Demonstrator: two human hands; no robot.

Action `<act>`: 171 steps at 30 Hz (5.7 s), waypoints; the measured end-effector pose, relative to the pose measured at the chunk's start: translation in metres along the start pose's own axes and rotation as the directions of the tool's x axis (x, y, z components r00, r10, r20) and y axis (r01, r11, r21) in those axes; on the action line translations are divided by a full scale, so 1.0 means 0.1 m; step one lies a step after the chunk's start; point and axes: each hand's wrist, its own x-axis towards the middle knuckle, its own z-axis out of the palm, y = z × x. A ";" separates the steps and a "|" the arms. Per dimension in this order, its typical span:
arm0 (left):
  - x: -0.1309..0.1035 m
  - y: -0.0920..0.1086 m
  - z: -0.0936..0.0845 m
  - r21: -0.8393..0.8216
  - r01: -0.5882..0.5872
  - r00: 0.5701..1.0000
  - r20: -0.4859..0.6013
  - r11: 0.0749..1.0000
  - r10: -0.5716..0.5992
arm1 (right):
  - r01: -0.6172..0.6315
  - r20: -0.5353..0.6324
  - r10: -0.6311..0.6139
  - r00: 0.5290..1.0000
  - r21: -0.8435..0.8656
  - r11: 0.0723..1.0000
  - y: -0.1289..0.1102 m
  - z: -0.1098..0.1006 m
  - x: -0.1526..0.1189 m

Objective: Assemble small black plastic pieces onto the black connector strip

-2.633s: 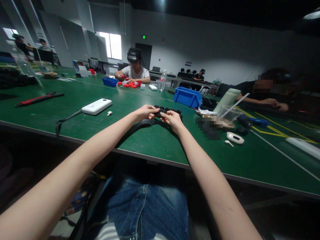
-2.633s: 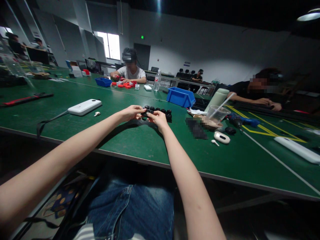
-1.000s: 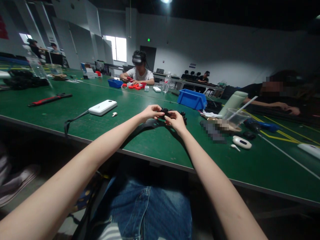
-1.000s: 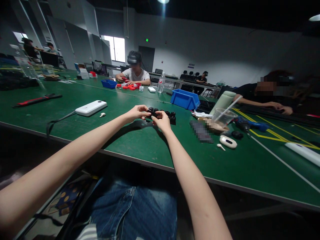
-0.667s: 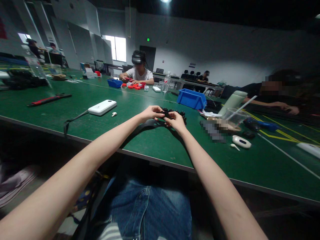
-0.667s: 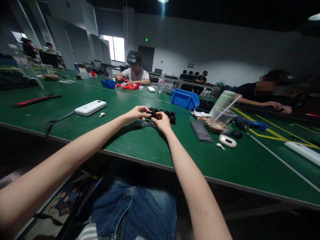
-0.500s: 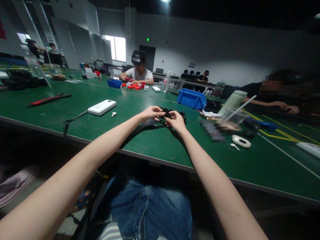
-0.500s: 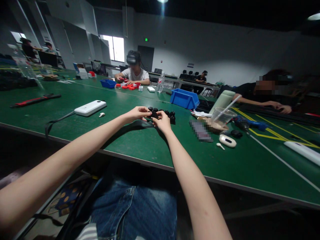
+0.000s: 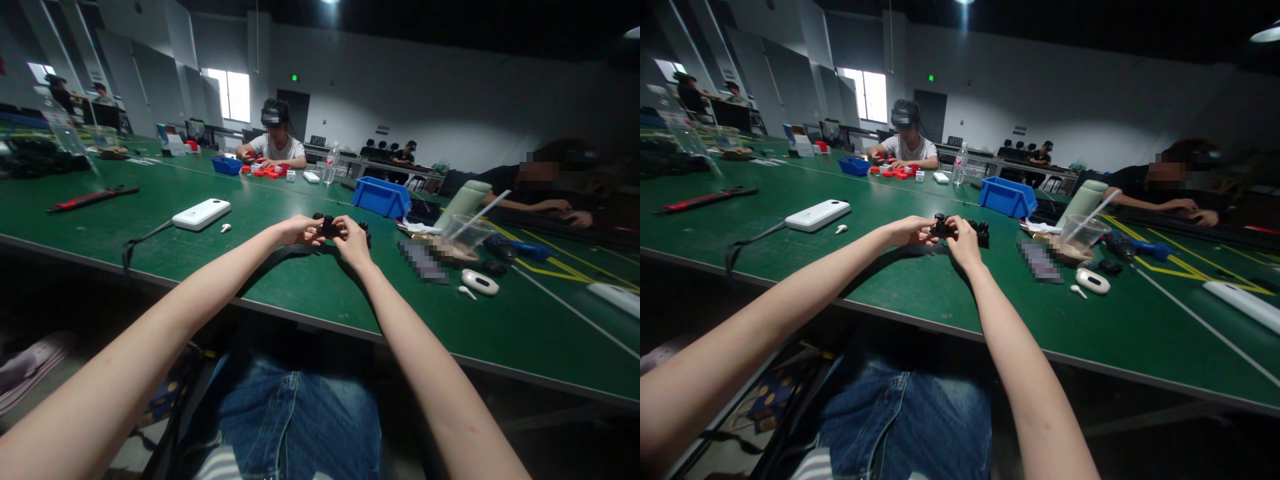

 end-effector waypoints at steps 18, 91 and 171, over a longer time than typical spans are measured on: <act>0.04 -0.03 -0.03 0.093 -0.159 0.976 -0.136 0.983 0.170 | -0.353 0.165 0.313 0.935 0.474 0.807 0.05 0.03 0.05; 0.10 -0.08 -0.47 0.997 0.044 0.911 -0.067 0.065 0.407 | -0.583 0.225 0.610 0.760 0.650 0.488 -0.20 -0.09 0.06; 0.12 -0.13 -0.16 0.781 -0.624 0.469 0.352 0.021 0.810 | -0.622 0.326 0.582 0.745 0.653 0.432 -0.16 -0.12 0.04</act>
